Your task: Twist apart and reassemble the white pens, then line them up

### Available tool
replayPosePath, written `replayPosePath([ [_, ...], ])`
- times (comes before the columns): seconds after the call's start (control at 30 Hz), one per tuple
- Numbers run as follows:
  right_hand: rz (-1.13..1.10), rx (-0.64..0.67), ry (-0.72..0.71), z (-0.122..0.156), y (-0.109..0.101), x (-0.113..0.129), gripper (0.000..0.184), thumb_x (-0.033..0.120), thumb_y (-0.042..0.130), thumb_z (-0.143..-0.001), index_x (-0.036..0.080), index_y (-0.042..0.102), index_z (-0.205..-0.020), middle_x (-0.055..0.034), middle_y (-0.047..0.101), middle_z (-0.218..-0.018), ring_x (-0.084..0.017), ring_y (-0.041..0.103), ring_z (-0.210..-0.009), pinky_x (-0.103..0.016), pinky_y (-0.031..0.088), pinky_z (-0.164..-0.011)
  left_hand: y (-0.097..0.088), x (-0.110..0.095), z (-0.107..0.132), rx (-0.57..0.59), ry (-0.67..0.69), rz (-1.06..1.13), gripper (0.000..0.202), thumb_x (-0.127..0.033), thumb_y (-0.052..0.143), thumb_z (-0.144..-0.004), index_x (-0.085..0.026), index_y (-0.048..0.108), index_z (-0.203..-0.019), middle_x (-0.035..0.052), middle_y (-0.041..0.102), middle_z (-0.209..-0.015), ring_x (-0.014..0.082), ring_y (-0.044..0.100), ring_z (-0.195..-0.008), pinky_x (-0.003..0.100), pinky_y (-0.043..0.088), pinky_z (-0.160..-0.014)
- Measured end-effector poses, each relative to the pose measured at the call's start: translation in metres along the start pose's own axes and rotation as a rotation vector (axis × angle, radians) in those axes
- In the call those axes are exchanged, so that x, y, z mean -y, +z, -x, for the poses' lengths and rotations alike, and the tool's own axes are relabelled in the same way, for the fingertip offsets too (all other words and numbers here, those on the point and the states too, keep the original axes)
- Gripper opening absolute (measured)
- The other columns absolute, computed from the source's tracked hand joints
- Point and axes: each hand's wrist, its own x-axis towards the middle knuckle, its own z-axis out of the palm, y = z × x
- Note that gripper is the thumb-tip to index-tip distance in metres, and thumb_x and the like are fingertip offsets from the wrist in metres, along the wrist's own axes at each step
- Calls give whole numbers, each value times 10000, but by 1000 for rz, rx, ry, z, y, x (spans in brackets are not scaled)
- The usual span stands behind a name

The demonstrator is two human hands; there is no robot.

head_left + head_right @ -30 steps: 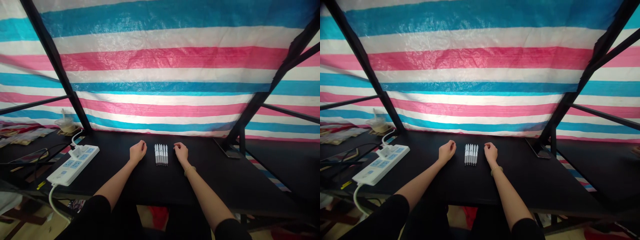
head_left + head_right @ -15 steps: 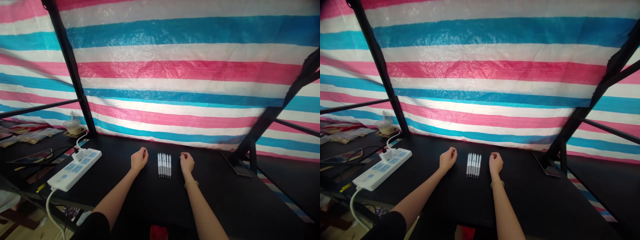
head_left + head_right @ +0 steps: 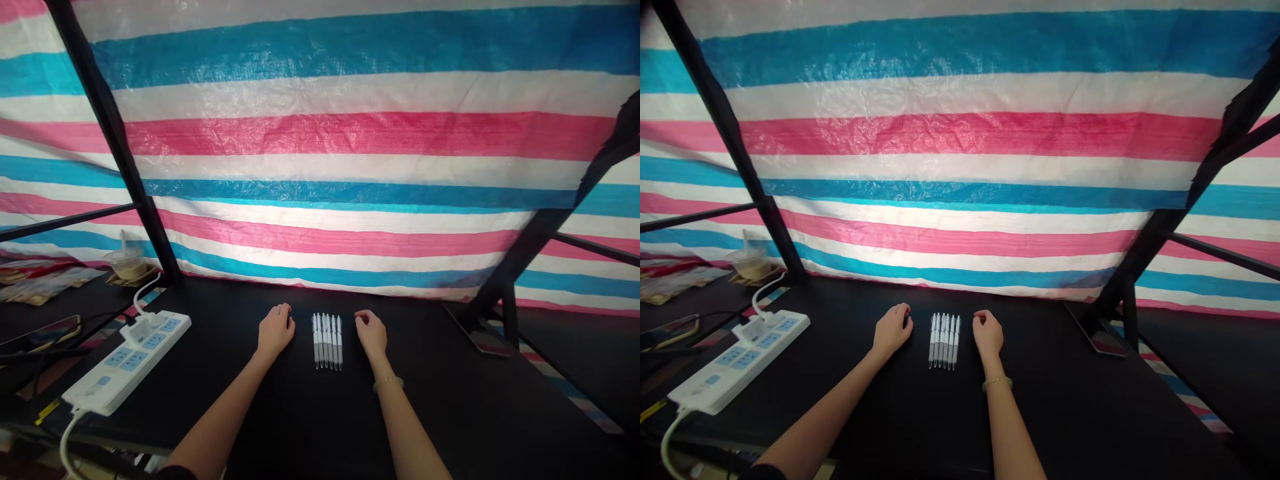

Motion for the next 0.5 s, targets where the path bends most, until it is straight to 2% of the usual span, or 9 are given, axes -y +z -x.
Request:
replayPosePath([
  [0.2,81,112,-103,2,-5,-1,301,333,595,-949,192,589,-1214,-83,611,-1243,-224,636,-1022,-429,550,-858,-3,1,2,46,89,25,88,-157,516,-853,-231,560,-836,37,616,-868,212,573,-867,280,408,-670],
  [0.5,201,322,-223,9,-19,-4,307,335,600,-946,182,588,-1212,-82,618,-1227,-223,641,-1009,-429,554,-848,-3,3,1,96,226,154,72,-189,554,-843,-227,586,-790,41,636,-890,220,588,-891,314,462,-775],
])
